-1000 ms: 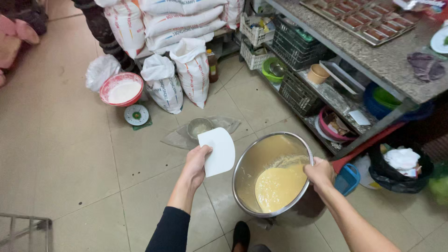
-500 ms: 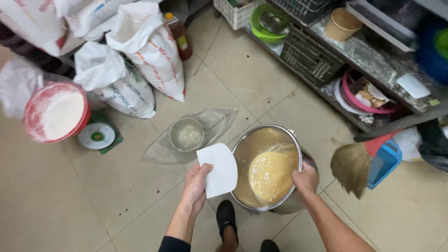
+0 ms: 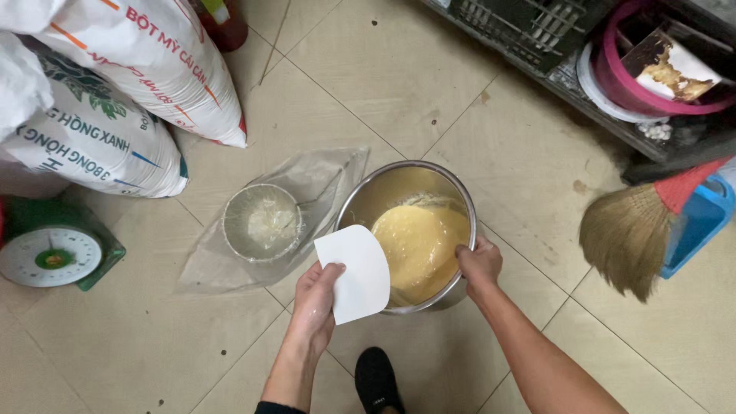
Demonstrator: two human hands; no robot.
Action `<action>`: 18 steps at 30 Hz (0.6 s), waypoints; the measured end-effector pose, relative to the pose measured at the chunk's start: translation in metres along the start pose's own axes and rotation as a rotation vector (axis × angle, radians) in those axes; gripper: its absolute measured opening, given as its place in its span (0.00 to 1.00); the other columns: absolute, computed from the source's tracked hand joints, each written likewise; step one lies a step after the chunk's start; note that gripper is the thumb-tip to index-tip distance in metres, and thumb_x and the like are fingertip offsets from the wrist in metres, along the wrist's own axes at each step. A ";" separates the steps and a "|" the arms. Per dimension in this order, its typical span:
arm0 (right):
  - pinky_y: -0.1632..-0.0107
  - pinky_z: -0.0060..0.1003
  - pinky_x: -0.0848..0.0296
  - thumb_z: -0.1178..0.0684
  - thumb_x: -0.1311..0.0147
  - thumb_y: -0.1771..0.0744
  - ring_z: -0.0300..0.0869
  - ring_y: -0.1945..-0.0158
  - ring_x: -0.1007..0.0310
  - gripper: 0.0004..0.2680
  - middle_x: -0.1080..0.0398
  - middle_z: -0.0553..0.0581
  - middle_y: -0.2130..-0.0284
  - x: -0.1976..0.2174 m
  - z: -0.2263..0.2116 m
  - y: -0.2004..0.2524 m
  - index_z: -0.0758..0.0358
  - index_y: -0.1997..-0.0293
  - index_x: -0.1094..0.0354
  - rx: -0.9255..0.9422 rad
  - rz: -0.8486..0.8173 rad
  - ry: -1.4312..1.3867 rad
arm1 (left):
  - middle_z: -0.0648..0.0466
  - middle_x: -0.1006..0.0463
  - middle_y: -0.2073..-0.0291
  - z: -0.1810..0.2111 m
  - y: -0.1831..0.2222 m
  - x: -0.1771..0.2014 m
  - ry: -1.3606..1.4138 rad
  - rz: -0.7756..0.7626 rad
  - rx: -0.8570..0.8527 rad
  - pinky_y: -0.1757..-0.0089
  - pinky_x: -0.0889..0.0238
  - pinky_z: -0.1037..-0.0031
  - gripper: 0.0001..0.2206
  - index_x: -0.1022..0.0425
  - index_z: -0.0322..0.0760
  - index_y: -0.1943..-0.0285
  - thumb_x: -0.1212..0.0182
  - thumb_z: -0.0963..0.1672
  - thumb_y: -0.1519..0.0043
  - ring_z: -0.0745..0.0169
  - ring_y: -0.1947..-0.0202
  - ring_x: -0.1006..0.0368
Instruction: The person whisks a liquid in a bowl and then pours the batter into a cake pan lined with paper, using a scraper to empty the bowl and clean the tools by hand.
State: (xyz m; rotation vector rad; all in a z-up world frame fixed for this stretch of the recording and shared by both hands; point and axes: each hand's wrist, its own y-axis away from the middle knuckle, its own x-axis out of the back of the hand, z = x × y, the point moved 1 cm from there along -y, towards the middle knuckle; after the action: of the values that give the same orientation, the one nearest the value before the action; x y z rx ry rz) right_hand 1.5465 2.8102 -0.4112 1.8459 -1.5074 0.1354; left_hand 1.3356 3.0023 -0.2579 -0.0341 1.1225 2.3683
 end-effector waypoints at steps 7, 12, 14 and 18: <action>0.62 0.33 0.28 0.64 0.48 0.39 0.38 0.67 0.25 0.10 0.22 0.56 0.67 0.005 0.041 -0.070 0.70 0.56 0.26 0.212 -0.076 -0.334 | 0.47 0.17 0.61 -0.042 -0.054 -0.018 -0.022 -0.094 -0.054 0.59 0.24 0.67 0.11 0.26 0.27 0.50 0.46 0.42 0.37 0.60 0.64 0.20; 0.66 0.36 0.28 0.63 0.47 0.38 0.40 0.70 0.27 0.08 0.23 0.57 0.69 0.021 0.091 -0.122 0.70 0.57 0.26 0.191 -0.146 -0.490 | 0.48 0.17 0.62 -0.056 -0.093 -0.056 -0.021 -0.237 -0.183 0.60 0.25 0.68 0.12 0.24 0.27 0.50 0.47 0.41 0.38 0.60 0.65 0.21; 0.67 0.37 0.30 0.63 0.48 0.37 0.40 0.70 0.29 0.08 0.25 0.57 0.70 0.022 0.119 -0.134 0.70 0.57 0.26 0.192 -0.104 -0.434 | 0.48 0.17 0.62 -0.055 -0.102 -0.069 -0.020 -0.276 -0.219 0.60 0.25 0.67 0.12 0.24 0.28 0.50 0.47 0.41 0.38 0.60 0.65 0.20; 0.68 0.36 0.31 0.64 0.47 0.37 0.38 0.72 0.31 0.07 0.26 0.55 0.72 0.000 0.134 -0.170 0.71 0.59 0.27 0.268 -0.097 -0.425 | 0.51 0.18 0.61 -0.056 -0.119 -0.071 -0.038 -0.296 -0.363 0.59 0.27 0.70 0.12 0.24 0.32 0.48 0.47 0.40 0.39 0.63 0.63 0.22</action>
State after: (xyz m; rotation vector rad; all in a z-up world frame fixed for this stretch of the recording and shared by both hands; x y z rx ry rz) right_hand 1.6485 2.7373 -0.5872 2.2637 -1.7446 -0.1157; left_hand 1.4408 2.9926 -0.3633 -0.2617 0.6081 2.2583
